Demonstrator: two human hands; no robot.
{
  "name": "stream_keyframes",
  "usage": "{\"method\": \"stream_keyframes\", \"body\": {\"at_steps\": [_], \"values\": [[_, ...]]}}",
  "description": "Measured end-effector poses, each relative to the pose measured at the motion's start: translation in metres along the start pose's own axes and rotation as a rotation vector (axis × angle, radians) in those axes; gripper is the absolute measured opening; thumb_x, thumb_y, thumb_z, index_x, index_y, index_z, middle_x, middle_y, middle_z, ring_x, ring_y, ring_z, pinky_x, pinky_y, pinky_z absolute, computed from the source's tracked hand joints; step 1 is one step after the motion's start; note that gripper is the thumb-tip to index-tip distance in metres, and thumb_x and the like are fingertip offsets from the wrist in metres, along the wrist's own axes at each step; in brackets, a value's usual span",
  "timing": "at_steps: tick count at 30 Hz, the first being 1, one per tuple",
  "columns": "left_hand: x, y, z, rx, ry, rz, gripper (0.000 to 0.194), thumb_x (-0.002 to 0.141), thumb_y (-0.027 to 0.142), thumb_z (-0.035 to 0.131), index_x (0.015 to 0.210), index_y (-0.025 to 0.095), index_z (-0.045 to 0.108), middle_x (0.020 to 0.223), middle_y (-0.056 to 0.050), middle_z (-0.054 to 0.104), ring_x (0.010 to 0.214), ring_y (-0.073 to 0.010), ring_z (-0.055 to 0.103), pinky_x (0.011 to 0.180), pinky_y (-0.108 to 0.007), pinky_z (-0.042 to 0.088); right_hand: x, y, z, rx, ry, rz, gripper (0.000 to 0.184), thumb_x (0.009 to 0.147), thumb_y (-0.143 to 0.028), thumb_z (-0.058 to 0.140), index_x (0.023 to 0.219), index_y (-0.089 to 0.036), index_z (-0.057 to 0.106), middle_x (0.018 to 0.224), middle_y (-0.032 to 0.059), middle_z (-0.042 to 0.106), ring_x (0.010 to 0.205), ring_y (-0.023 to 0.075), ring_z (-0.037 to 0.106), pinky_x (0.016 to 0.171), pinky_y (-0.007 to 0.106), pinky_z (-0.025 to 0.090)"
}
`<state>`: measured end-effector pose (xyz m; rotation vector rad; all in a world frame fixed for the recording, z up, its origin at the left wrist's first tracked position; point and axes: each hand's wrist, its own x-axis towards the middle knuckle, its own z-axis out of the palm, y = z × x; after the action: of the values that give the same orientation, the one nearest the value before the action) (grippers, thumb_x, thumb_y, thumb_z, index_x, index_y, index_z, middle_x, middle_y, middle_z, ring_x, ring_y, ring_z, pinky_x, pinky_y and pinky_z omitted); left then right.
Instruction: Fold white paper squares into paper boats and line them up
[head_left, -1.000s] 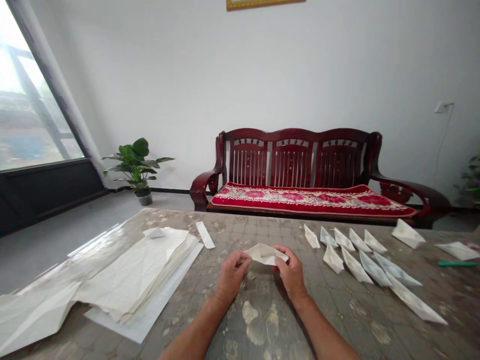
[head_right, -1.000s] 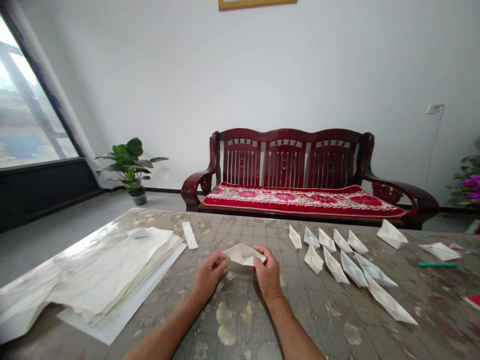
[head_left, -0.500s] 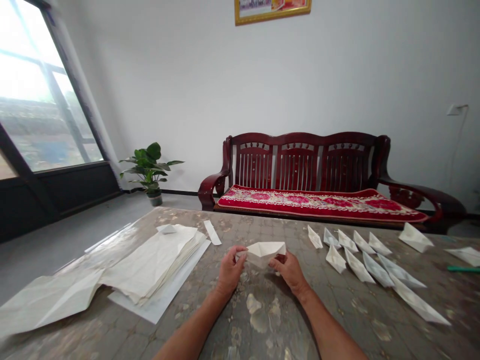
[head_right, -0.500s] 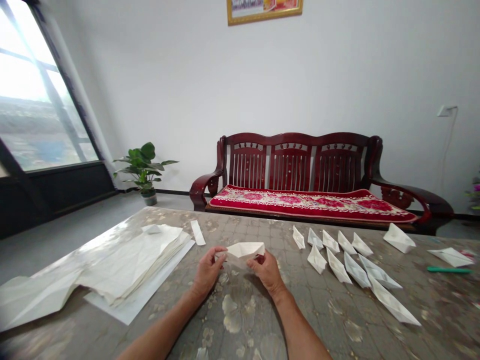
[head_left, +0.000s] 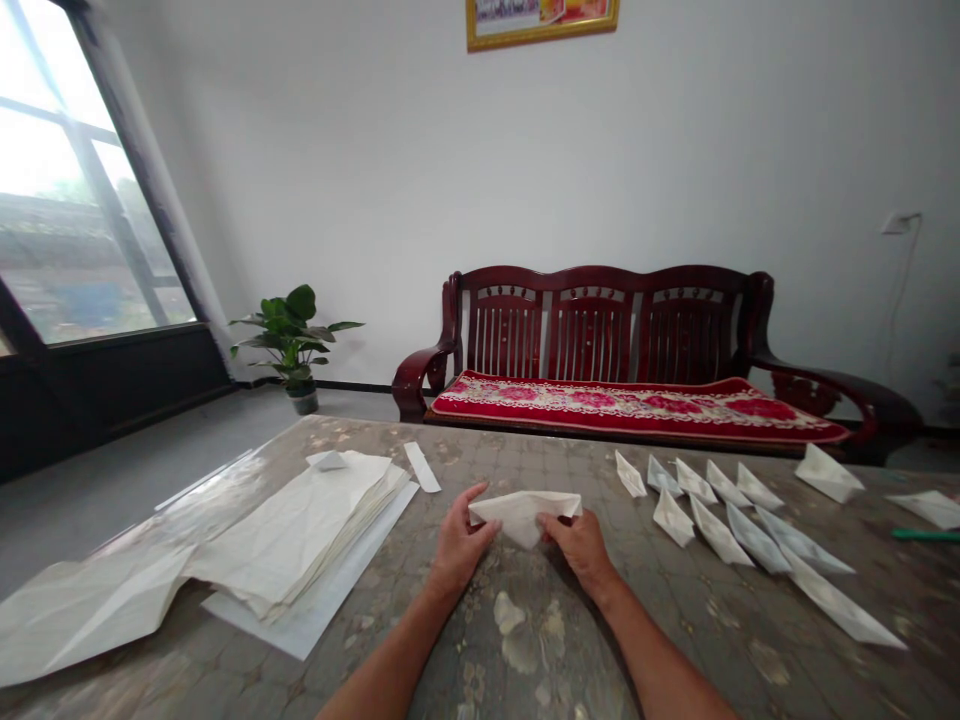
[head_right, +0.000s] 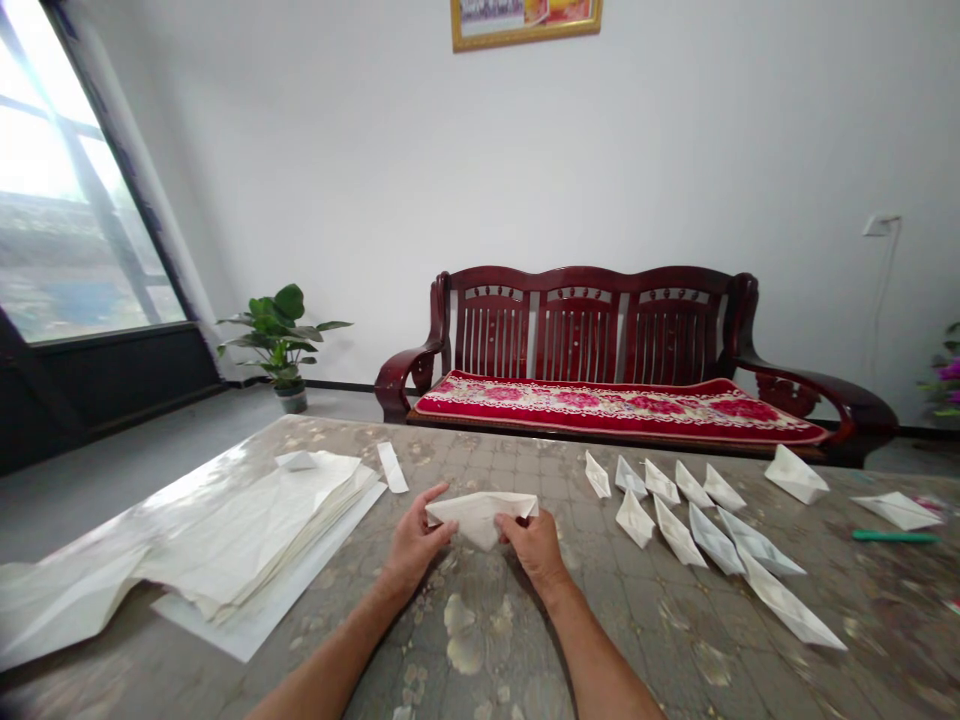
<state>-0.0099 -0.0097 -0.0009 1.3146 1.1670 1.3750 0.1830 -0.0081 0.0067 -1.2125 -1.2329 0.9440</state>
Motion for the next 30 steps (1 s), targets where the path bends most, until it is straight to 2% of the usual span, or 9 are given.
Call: {"method": "stream_keyframes", "body": {"at_steps": [2, 5, 9, 16, 20, 25, 30], "values": [[0.0, 0.0, 0.002, -0.03, -0.039, -0.045, 0.058, 0.062, 0.038, 0.075, 0.113, 0.015, 0.062, 0.091, -0.004, 0.072, 0.074, -0.0173, 0.066, 0.059, -0.024, 0.051, -0.001, 0.001, 0.002, 0.026, 0.0, 0.014, 0.03, 0.061, -0.045, 0.07, 0.062, -0.015, 0.069, 0.051, 0.0038, 0.065, 0.048, 0.018, 0.058, 0.048, 0.028, 0.049], [0.0, -0.001, 0.006, -0.052, -0.119, -0.093, 0.046, 0.064, 0.047, 0.074, 0.095, 0.012, 0.07, 0.082, -0.006, 0.074, 0.071, -0.0192, 0.066, 0.059, -0.025, 0.05, -0.003, 0.001, 0.007, 0.054, -0.01, 0.025, 0.033, 0.062, -0.048, 0.071, 0.067, -0.015, 0.07, 0.053, 0.0042, 0.067, 0.049, 0.0191, 0.06, 0.047, 0.028, 0.05], [0.001, 0.001, 0.01, 0.021, -0.097, -0.122, 0.048, 0.067, 0.057, 0.07, 0.081, 0.011, 0.073, 0.065, -0.005, 0.071, 0.057, -0.016, 0.06, 0.05, -0.023, 0.044, -0.005, 0.003, 0.01, 0.078, -0.007, 0.028, 0.037, 0.061, -0.05, 0.073, 0.071, -0.015, 0.071, 0.058, 0.005, 0.069, 0.051, 0.0198, 0.062, 0.048, 0.029, 0.051], [0.007, -0.004, 0.012, -0.011, -0.083, -0.072, 0.045, 0.07, 0.055, 0.069, 0.081, 0.011, 0.072, 0.057, -0.002, 0.065, 0.044, -0.009, 0.049, 0.045, -0.02, 0.038, -0.004, 0.006, 0.01, 0.143, -0.01, 0.037, 0.038, 0.063, -0.051, 0.073, 0.075, -0.014, 0.07, 0.058, 0.0039, 0.068, 0.05, 0.0182, 0.06, 0.049, 0.029, 0.051], [0.013, -0.006, 0.008, -0.022, -0.044, -0.083, 0.043, 0.07, 0.055, 0.07, 0.07, 0.012, 0.069, 0.053, -0.001, 0.063, 0.042, -0.0087, 0.049, 0.045, -0.02, 0.038, -0.003, 0.005, 0.008, 0.18, 0.0, 0.043, 0.038, 0.062, -0.048, 0.073, 0.077, -0.014, 0.07, 0.065, 0.0053, 0.07, 0.051, 0.0164, 0.059, 0.05, 0.028, 0.05], [0.017, -0.001, 0.003, -0.012, 0.033, -0.116, 0.045, 0.068, 0.057, 0.069, 0.057, 0.014, 0.063, 0.047, -0.001, 0.06, 0.04, -0.0087, 0.049, 0.043, -0.02, 0.038, 0.0, 0.008, -0.003, 0.237, 0.055, -0.002, 0.036, 0.065, -0.042, 0.071, 0.089, -0.016, 0.071, 0.082, 0.0057, 0.073, 0.062, 0.0157, 0.064, 0.051, 0.023, 0.048], [0.017, 0.001, 0.002, 0.003, -0.009, -0.169, 0.046, 0.066, 0.058, 0.071, 0.054, 0.014, 0.061, 0.045, -0.002, 0.06, 0.04, -0.0089, 0.049, 0.044, -0.02, 0.037, 0.006, 0.015, -0.008, 0.398, 0.169, 0.087, 0.044, 0.065, -0.052, 0.074, 0.09, -0.017, 0.072, 0.072, 0.0028, 0.071, 0.06, 0.0148, 0.063, 0.049, 0.021, 0.047]]}}
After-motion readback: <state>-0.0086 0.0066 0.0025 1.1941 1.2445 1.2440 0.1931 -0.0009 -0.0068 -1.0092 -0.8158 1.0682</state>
